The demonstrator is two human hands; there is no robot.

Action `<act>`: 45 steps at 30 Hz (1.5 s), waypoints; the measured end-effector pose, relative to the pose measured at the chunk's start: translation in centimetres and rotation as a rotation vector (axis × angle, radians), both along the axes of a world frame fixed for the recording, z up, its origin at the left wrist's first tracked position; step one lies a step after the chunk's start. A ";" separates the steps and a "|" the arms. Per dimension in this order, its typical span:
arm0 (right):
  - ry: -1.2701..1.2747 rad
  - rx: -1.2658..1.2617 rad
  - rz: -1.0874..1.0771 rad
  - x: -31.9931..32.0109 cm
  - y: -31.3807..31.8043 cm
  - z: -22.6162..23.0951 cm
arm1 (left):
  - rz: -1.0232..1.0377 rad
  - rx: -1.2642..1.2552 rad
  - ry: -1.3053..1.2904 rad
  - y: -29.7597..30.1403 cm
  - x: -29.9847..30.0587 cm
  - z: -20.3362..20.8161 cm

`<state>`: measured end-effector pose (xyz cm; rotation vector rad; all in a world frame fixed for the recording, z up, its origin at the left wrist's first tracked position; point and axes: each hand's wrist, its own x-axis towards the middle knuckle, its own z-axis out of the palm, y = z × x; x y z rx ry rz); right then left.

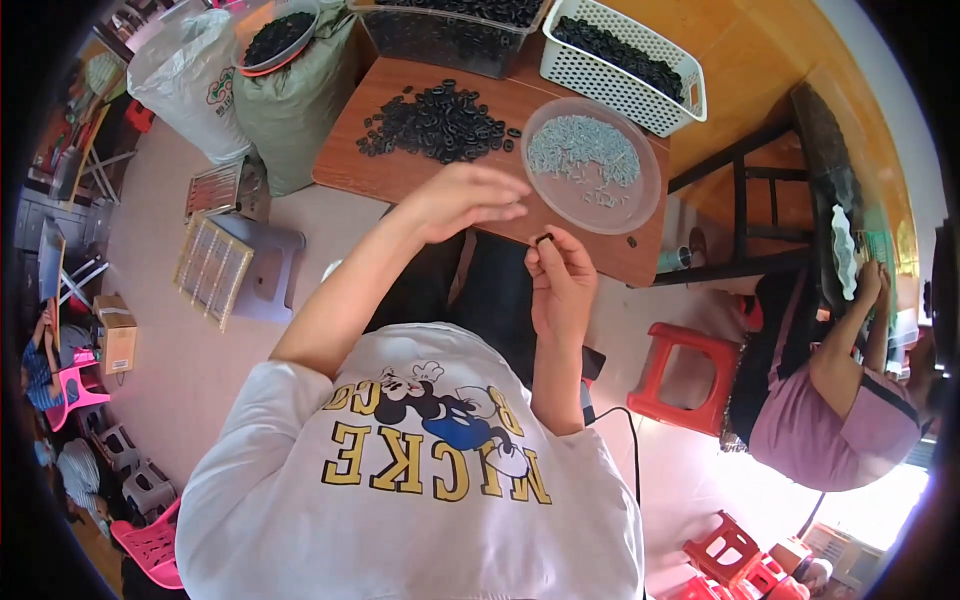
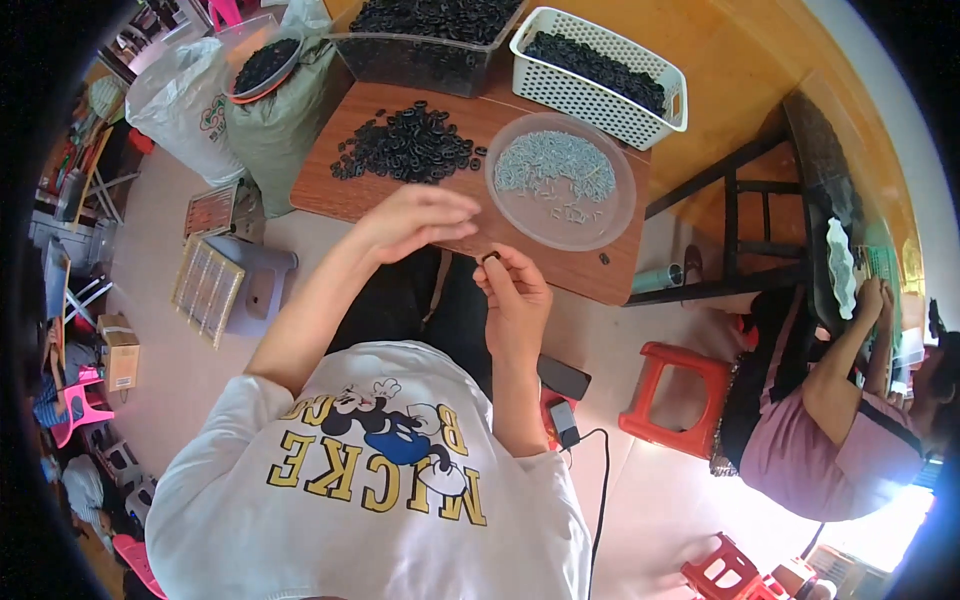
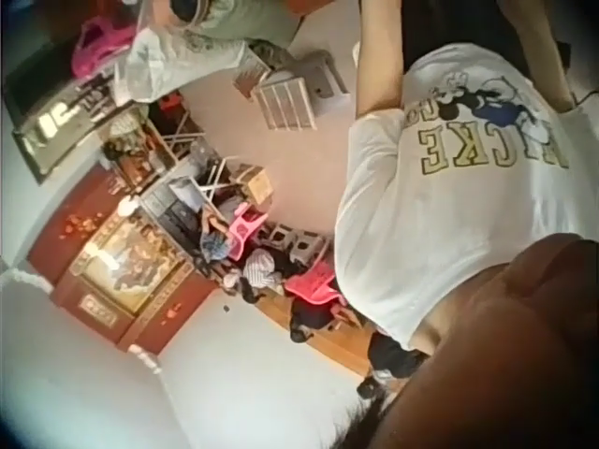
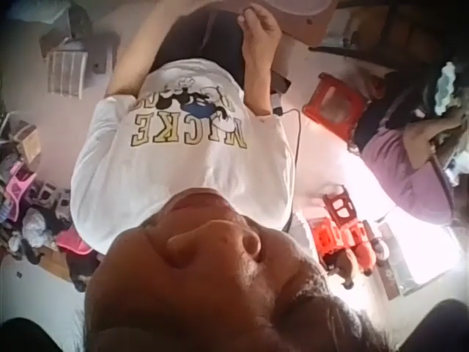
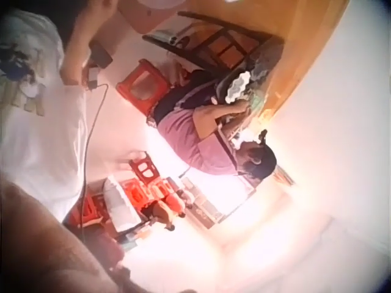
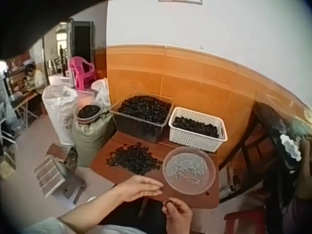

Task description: The person assembles small plastic cord locks by picking up components from the table and inserting metal pins into the plastic pieces by hand.

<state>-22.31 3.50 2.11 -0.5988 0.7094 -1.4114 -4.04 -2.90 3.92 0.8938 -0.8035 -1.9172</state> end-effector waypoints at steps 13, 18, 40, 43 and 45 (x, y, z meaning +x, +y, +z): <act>0.235 -0.038 -0.129 4.3 -3.3 4.4 | 0.348 0.200 0.467 7.6 7.7 -4.5; 0.319 -0.029 0.111 9.1 -2.6 3.6 | 0.438 0.150 0.461 7.9 9.5 -1.9; 0.611 -0.129 0.307 11.2 -3.3 6.1 | 0.515 -0.092 0.142 6.9 8.6 2.1; 0.625 -0.126 0.298 10.9 -3.2 6.0 | 0.495 -0.098 0.149 6.8 8.4 1.9; 0.633 -0.133 0.288 10.7 -3.2 6.1 | 0.489 -0.094 0.161 6.8 8.3 1.8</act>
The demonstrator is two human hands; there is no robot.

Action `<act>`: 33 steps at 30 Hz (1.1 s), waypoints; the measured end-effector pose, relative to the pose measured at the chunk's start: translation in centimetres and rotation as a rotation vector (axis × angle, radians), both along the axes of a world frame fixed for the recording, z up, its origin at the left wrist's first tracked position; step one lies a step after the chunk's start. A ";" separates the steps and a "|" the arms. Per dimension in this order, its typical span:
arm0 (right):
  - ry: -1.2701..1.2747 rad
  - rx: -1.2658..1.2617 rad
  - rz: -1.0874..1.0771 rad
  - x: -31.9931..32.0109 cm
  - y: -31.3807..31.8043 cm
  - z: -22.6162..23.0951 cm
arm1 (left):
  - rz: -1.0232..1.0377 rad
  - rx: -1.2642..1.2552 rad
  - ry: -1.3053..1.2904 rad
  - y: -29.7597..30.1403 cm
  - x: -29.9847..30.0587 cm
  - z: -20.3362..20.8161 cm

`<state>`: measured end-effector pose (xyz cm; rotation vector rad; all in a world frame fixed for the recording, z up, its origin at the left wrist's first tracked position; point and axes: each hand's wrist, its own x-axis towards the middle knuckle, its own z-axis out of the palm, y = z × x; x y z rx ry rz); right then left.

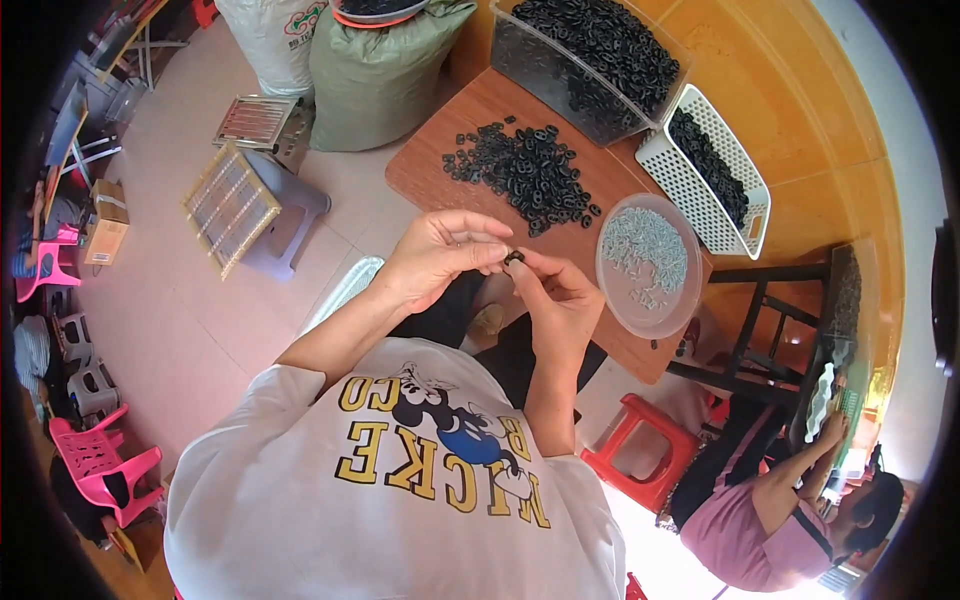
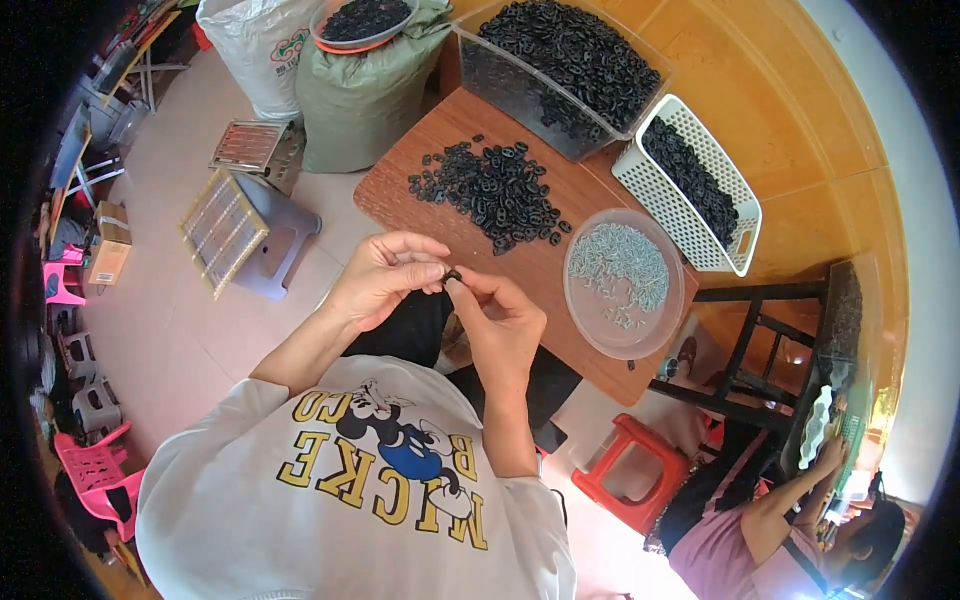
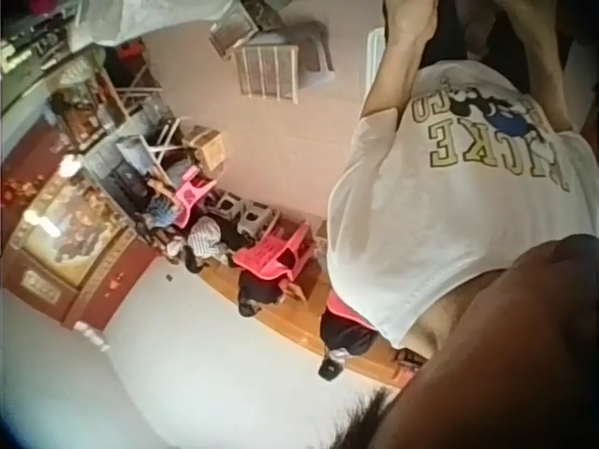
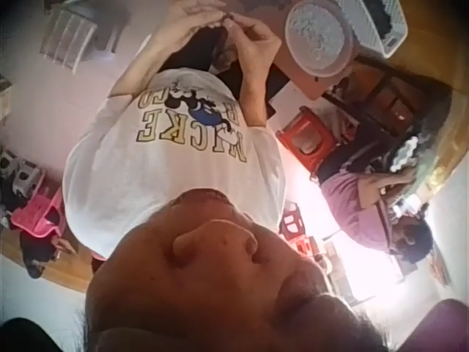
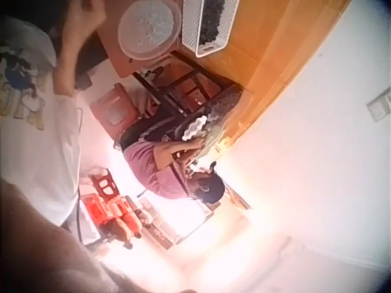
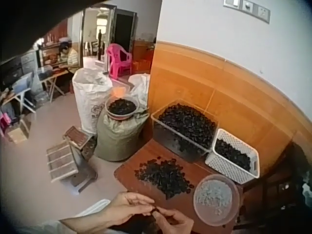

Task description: The person assembles small plastic cord locks by picking up components from the table and inserting metal pins into the plastic pieces by hand.

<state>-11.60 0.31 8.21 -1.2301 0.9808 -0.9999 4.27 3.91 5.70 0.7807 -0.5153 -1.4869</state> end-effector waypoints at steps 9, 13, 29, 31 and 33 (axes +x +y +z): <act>0.081 -0.055 -0.029 -0.5 0.3 -0.8 | -0.015 0.004 -0.102 -0.1 -0.4 0.0; 0.188 -0.121 -0.011 -0.4 0.8 -1.9 | -0.048 0.024 -0.206 0.2 -0.4 -0.7; 0.210 -0.035 -0.109 -0.5 0.9 -5.7 | -0.036 0.187 -0.128 -0.2 -1.5 -4.9; 0.213 -0.026 -0.123 -0.9 1.1 -6.3 | -0.065 0.193 -0.163 -0.3 -1.6 -5.0; 0.205 0.022 -0.111 -1.1 0.9 -7.0 | -0.094 0.194 -0.196 -0.7 -1.6 -5.2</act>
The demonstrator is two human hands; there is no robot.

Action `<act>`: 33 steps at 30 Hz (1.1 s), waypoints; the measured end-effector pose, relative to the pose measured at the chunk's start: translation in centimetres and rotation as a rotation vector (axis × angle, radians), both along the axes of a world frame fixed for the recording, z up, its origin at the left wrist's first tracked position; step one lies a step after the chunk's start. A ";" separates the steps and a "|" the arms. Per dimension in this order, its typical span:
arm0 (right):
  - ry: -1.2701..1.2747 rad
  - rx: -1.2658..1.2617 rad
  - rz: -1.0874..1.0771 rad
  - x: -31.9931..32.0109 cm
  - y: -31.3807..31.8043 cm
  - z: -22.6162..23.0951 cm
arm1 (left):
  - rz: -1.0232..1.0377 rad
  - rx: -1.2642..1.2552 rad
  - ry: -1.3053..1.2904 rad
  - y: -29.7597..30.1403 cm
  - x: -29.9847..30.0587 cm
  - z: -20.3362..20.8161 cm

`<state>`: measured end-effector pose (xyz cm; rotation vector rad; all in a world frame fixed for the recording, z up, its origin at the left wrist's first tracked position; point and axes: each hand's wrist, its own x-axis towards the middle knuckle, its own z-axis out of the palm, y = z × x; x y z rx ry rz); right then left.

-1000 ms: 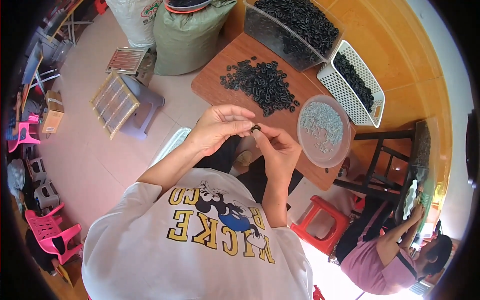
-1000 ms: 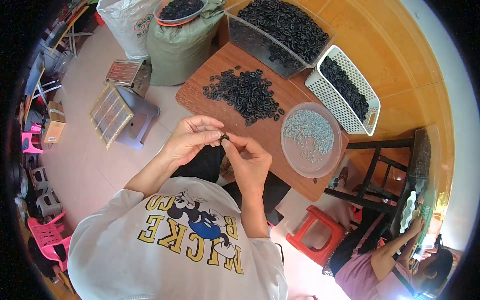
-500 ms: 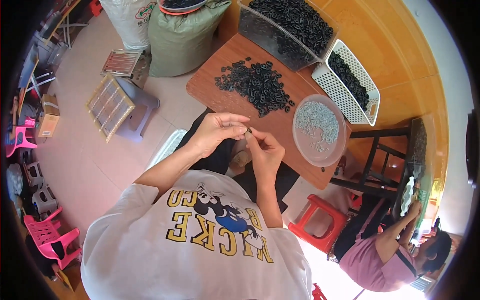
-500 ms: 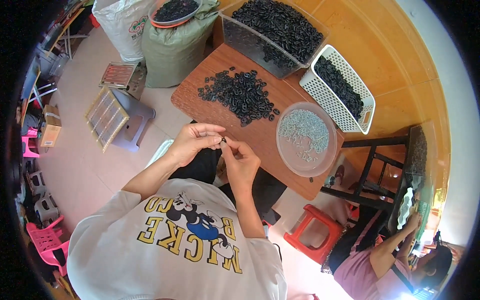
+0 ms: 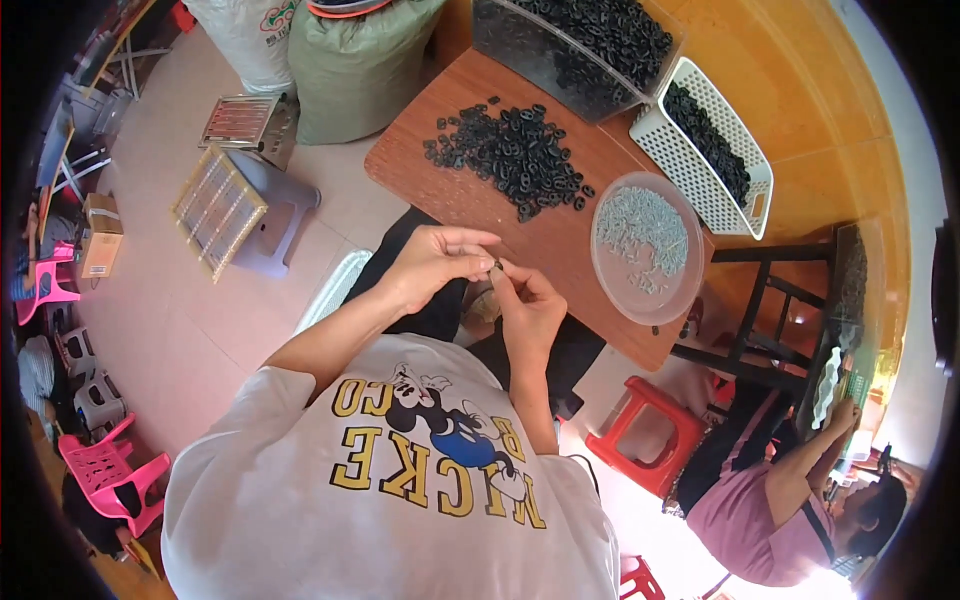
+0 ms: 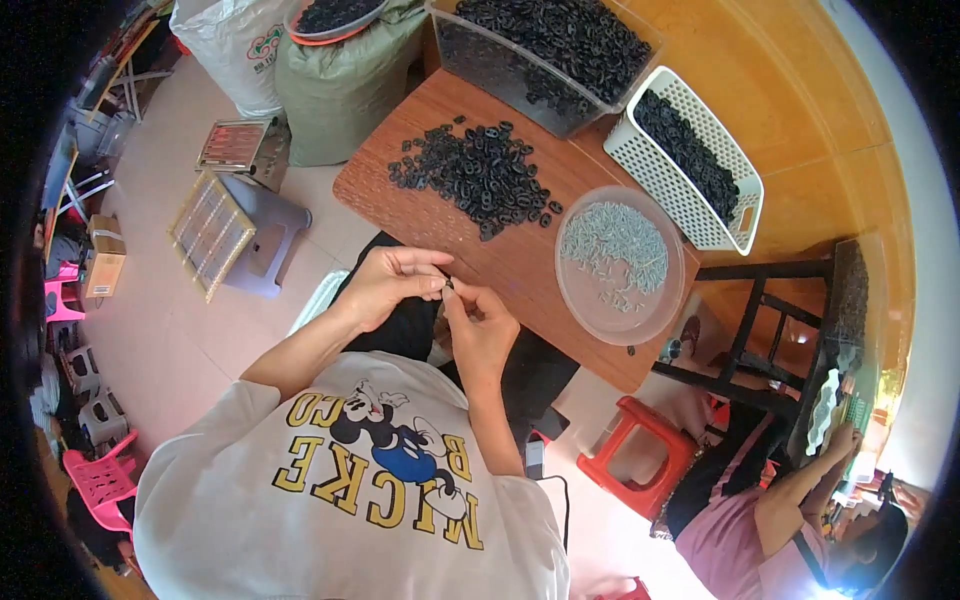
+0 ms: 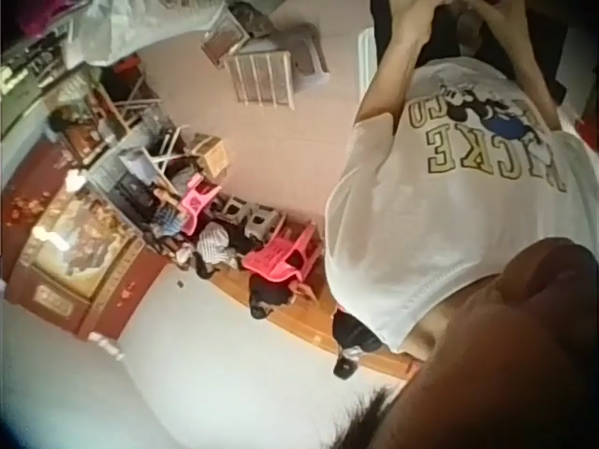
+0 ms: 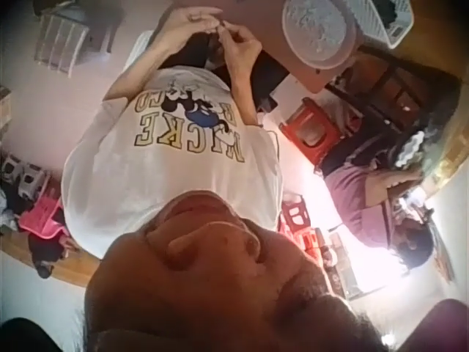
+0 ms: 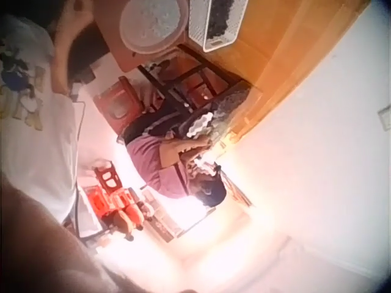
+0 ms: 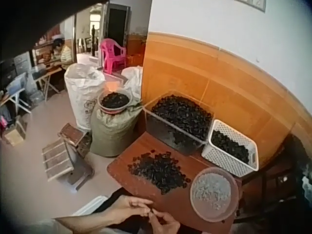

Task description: The person assembles small plastic cord locks by picking up components from the table and inserting metal pins into the plastic pieces by hand.

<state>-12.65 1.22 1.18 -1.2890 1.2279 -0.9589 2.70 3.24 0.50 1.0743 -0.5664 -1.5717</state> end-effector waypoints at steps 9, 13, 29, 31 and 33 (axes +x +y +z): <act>-0.217 0.020 -0.122 -1.6 -1.0 0.1 | -0.048 -0.133 -0.618 -5.1 1.8 0.2; -0.237 0.029 -0.115 -1.9 -0.6 -0.2 | 0.165 -0.409 -1.303 -8.2 1.9 -0.5; -0.327 0.082 -0.084 -2.2 -1.7 0.6 | 0.162 -0.334 -0.890 -7.6 1.3 -0.9; -0.351 0.065 -0.064 -2.3 -2.5 1.0 | 0.166 -0.251 -0.727 -6.7 1.0 -0.6; -0.393 0.029 -0.072 -2.2 -2.9 1.6 | 0.085 -0.165 -0.168 -5.7 0.7 0.0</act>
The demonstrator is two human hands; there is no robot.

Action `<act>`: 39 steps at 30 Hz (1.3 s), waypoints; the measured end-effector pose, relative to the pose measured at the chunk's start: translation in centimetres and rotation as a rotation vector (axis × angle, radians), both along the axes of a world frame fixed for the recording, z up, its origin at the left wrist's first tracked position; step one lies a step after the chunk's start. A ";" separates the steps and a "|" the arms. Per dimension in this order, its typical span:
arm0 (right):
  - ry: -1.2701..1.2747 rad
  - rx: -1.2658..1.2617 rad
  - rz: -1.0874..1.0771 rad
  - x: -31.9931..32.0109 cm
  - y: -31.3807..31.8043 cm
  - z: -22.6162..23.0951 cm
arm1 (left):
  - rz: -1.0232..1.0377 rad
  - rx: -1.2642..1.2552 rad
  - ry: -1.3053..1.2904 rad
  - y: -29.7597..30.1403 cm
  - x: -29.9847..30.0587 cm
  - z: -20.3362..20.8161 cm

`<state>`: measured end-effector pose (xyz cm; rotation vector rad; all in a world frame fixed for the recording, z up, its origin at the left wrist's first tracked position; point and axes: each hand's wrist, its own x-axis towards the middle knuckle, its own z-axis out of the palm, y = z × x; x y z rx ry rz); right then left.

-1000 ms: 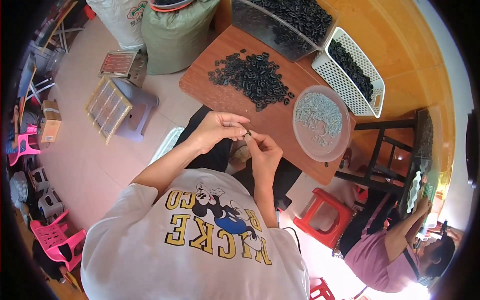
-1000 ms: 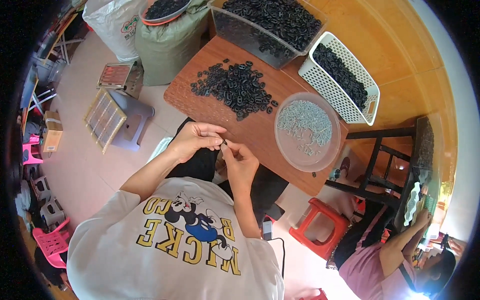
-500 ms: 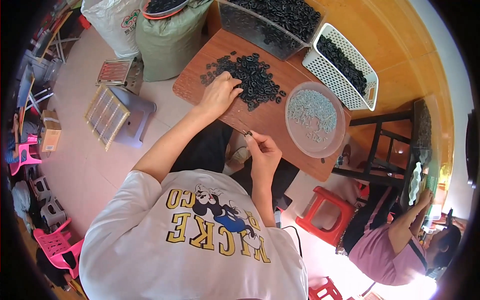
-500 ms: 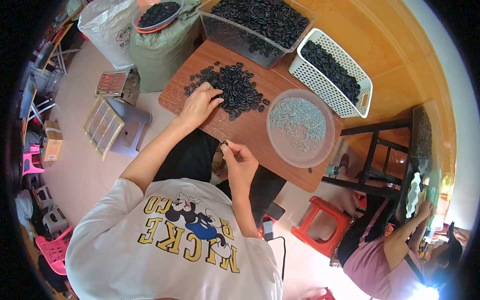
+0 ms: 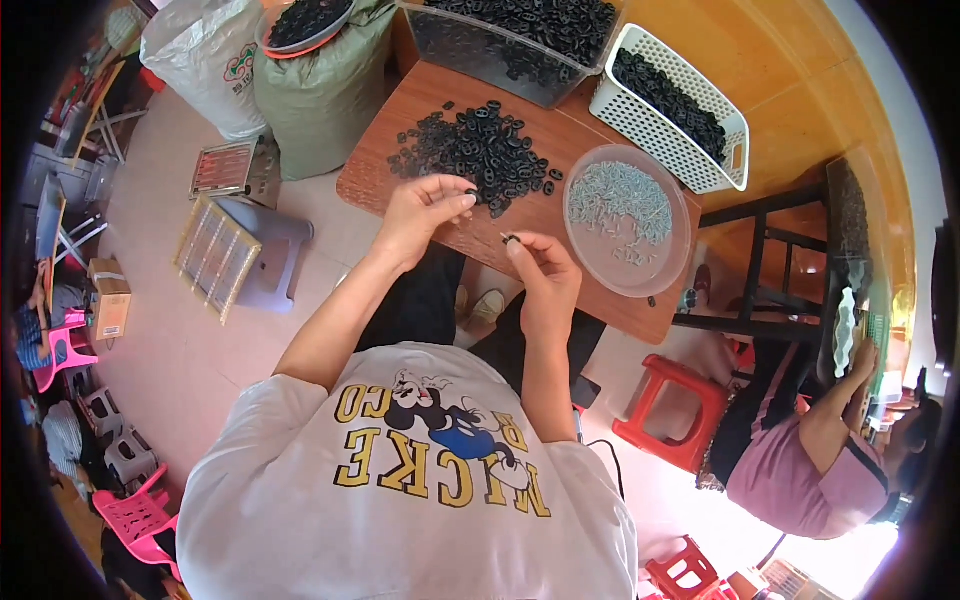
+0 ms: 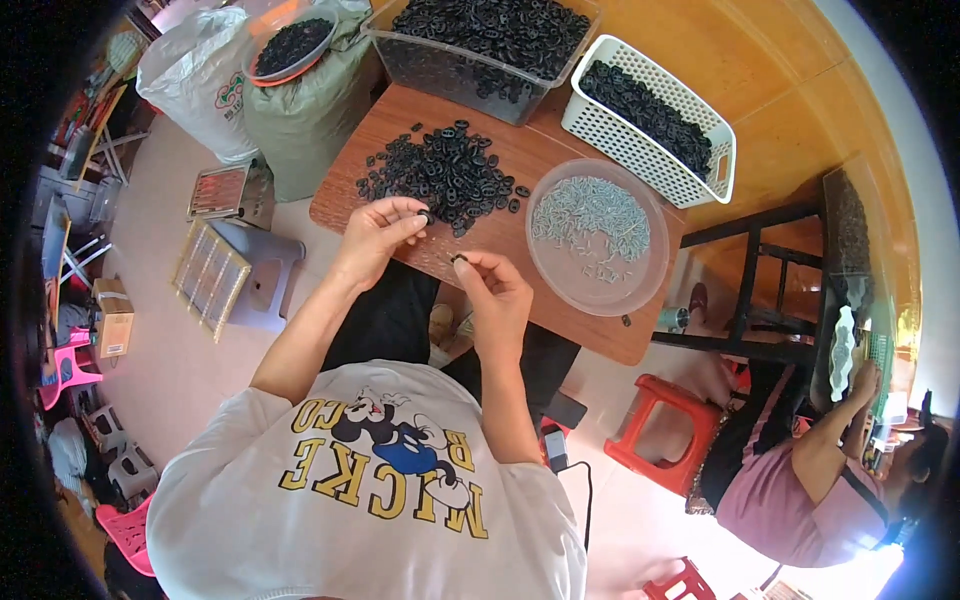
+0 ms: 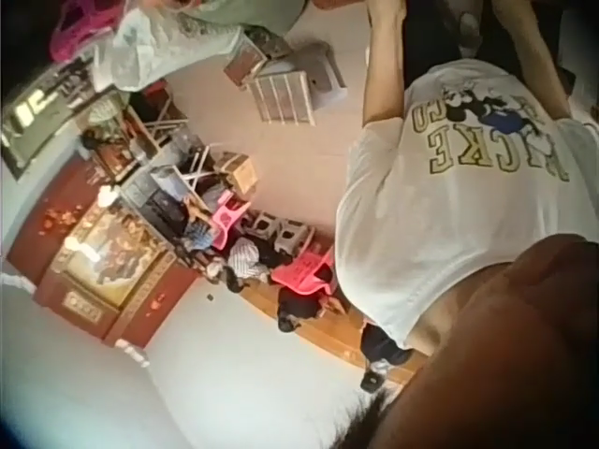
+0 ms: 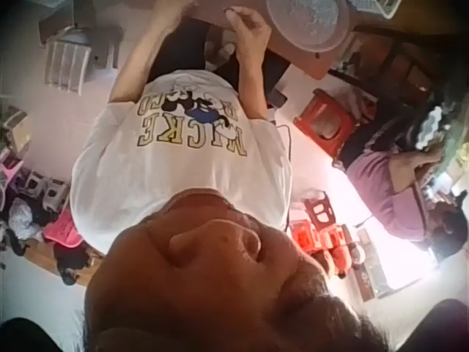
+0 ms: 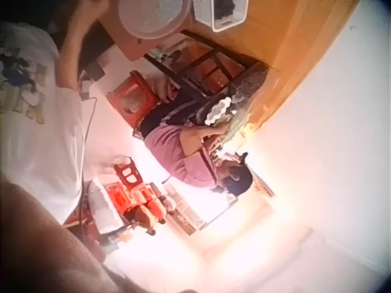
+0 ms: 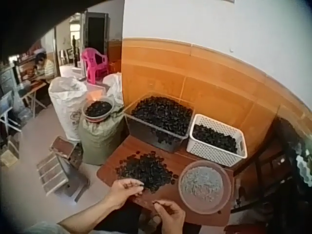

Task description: The person assembles small plastic cord locks by picking up components from the table and inserting metal pins into the plastic pieces by hand.

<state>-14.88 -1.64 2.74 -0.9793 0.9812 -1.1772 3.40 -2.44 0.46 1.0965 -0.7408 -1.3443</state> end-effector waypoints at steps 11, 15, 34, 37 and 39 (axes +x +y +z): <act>0.088 -0.098 0.019 0.8 0.3 1.0 | -0.127 0.046 0.423 2.9 -0.8 2.2; 0.074 -0.076 0.020 0.8 0.6 1.3 | -0.111 0.042 0.418 3.1 -0.9 2.6; 0.096 0.044 0.007 0.1 1.4 0.7 | 0.064 0.075 0.315 3.8 -4.3 2.5; 0.059 0.046 0.008 0.2 1.4 0.4 | 0.085 0.076 0.268 3.9 -4.5 2.4; 0.062 0.032 0.012 0.2 1.4 0.4 | 0.109 0.056 0.242 3.9 -4.8 2.3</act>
